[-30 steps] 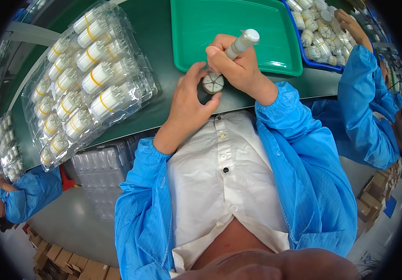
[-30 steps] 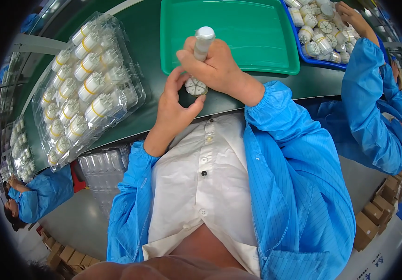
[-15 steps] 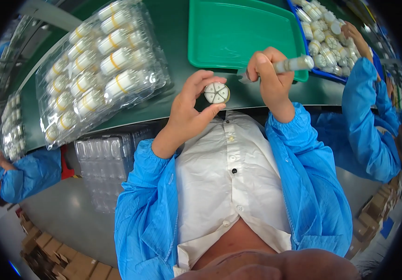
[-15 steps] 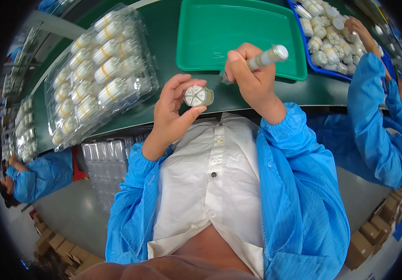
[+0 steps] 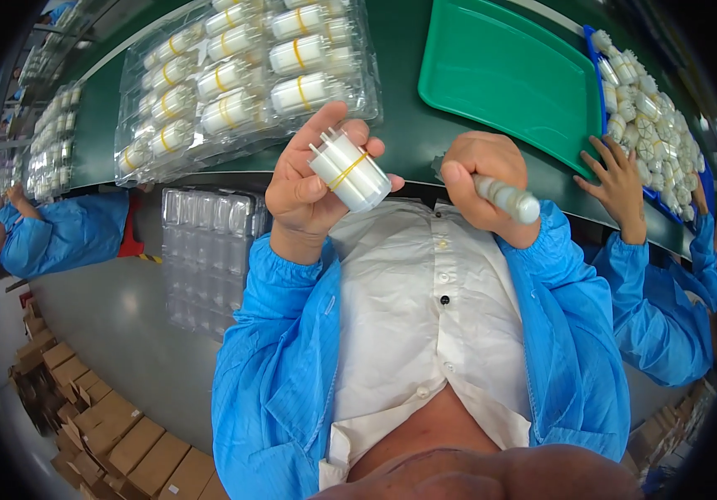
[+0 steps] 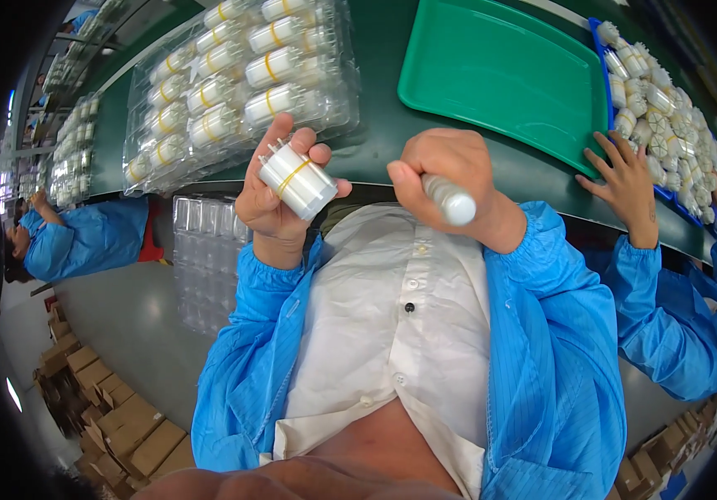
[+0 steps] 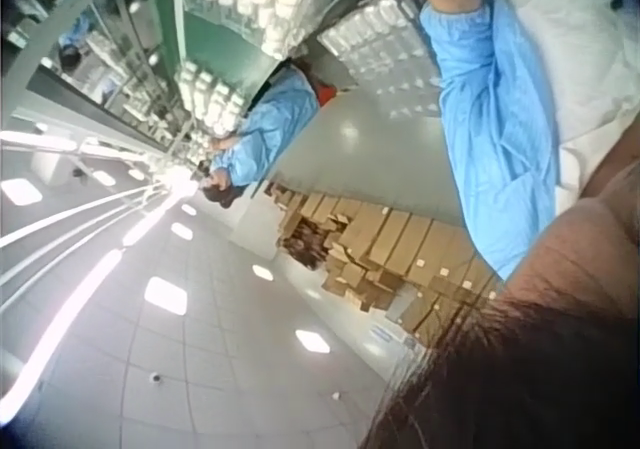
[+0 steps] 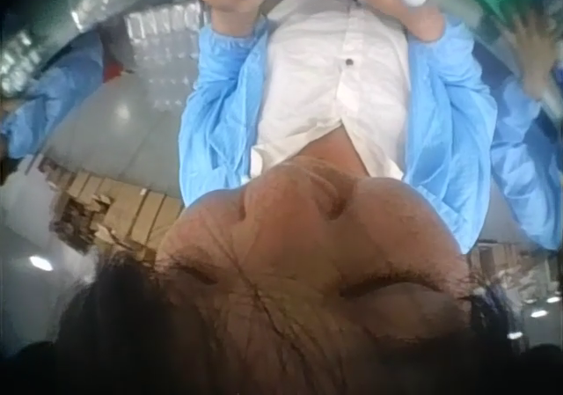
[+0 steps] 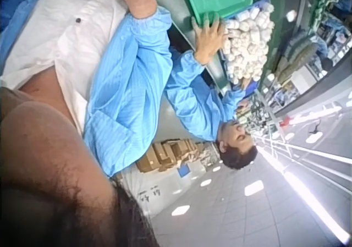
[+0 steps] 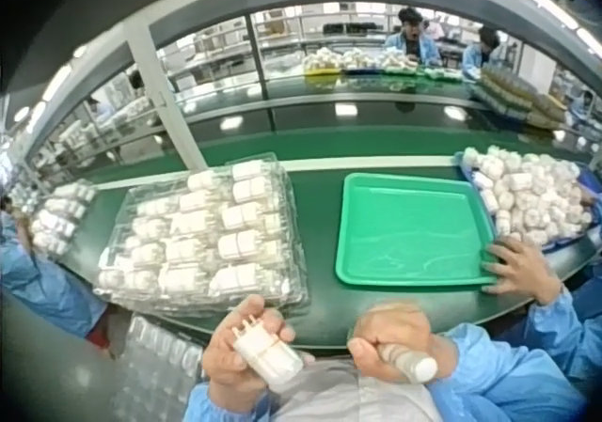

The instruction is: The person assembles small white plastic components by hand, then places the assembled components into green trays.

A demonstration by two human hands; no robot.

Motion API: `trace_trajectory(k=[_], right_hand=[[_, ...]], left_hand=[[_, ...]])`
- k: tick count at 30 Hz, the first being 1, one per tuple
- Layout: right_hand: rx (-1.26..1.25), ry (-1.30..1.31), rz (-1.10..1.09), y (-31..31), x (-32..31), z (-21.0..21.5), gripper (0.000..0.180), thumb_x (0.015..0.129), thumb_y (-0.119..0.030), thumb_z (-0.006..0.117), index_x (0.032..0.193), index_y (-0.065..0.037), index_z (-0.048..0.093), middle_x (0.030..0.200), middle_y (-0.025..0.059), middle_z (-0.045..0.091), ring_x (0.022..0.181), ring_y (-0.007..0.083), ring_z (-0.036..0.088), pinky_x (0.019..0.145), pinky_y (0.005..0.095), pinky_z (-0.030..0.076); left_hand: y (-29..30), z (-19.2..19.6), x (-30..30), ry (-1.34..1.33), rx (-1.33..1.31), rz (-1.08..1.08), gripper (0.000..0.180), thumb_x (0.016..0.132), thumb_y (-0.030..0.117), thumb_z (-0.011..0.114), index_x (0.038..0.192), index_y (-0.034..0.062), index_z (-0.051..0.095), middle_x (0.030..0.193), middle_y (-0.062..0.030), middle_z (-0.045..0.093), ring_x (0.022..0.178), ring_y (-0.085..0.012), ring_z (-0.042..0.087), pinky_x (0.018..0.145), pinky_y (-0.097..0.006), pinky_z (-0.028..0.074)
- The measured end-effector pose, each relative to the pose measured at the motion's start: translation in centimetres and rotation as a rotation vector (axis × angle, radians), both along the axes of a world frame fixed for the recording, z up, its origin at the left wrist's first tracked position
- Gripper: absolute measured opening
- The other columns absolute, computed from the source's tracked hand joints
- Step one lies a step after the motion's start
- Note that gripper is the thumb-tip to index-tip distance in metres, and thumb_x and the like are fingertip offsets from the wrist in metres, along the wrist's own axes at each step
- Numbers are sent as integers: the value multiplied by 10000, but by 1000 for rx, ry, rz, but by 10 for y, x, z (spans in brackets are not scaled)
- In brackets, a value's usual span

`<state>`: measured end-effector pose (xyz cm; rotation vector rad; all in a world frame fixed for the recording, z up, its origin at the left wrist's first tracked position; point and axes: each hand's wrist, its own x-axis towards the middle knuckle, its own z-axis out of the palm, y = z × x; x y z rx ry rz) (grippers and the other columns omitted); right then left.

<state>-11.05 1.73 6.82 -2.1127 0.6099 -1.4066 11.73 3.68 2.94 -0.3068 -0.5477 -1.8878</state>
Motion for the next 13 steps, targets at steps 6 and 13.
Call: trace_trajectory(k=[6,13], right_hand=[[-97,112,63,-3,14,0,227,746,42,696,663,-60,512,589,93,519,475,259,514,433,354,364],[28,155,-27,-3,2,-25,191,768,38,678,667,-62,550,613,94,589,510,264,591,490,326,459]], left_hand=[[16,9,34,-61,24,149,678,869,9,643,1487,-24,367,1346,-261,525,1276,-417,536,999,-702,458],[21,96,203,-1380,-130,1628,653,896,106,717,1441,-52,395,1430,-210,497,1335,-340,487,1105,-606,376]])
